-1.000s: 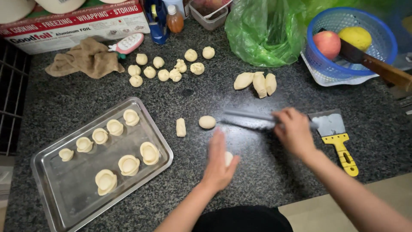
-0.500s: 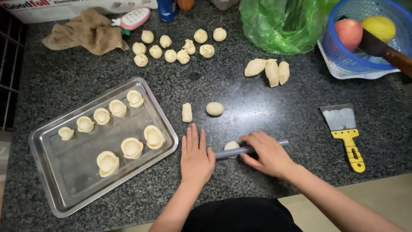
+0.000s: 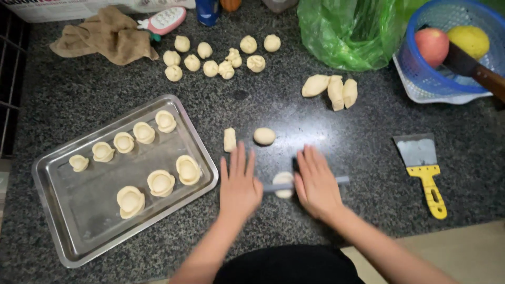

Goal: Rolling out dough balls and arranging them on a baking tray

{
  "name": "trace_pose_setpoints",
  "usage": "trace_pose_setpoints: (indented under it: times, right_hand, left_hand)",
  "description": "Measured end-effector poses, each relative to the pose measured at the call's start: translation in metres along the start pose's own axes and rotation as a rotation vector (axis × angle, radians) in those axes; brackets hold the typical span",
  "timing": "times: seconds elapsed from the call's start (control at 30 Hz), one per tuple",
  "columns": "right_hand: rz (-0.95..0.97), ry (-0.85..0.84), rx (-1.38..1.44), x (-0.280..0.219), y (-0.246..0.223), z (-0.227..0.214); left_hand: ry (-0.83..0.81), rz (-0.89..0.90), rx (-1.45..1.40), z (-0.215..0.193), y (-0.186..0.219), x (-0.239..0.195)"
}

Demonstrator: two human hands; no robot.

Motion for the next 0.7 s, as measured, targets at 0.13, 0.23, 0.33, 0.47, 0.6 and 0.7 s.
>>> trace_pose_setpoints:
  times: [0.13,0.23,0.33,0.47,0.6,0.7]
  right_hand:
    - [-0.019,-0.112,0.083,0.005,0.003,0.006]
    - [0.041,-0.111,0.052,0.040,0.019,0.028]
    - [0.054,-0.044,0.031,0.044,0.020,0.030]
    - [0.055,0.001,-0.039,0.000,-0.008,-0.003]
    - [-0.056,0.050,0.119,-0.023,-0.015,-0.008]
    - [0.215,-0.186,0.100,0.029,0.007,0.018]
  left_hand:
    - [-0.005,-0.010,0.009,0.017,-0.005,-0.006]
    - [0.072,-0.063,0.034,0.030,-0.019,0.035]
    - [0.110,-0.082,0.044,0.031,-0.023,0.044]
    - [0.050,0.035,-0.017,0.014,-0.007,0.010]
    - [0.056,0.089,0.012,0.000,0.001,-0.015]
    - [-0.077,-0.087,0.204,0.050,-0.019,0.014]
Point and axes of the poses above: each hand's wrist, its own x-axis towards the middle knuckle, its own z-axis out of the palm, y = z × x, the point moved 5 cm from there along x, towards the middle knuckle, and after that the axes turned 11 degrees about y, right-handed, at the moved point
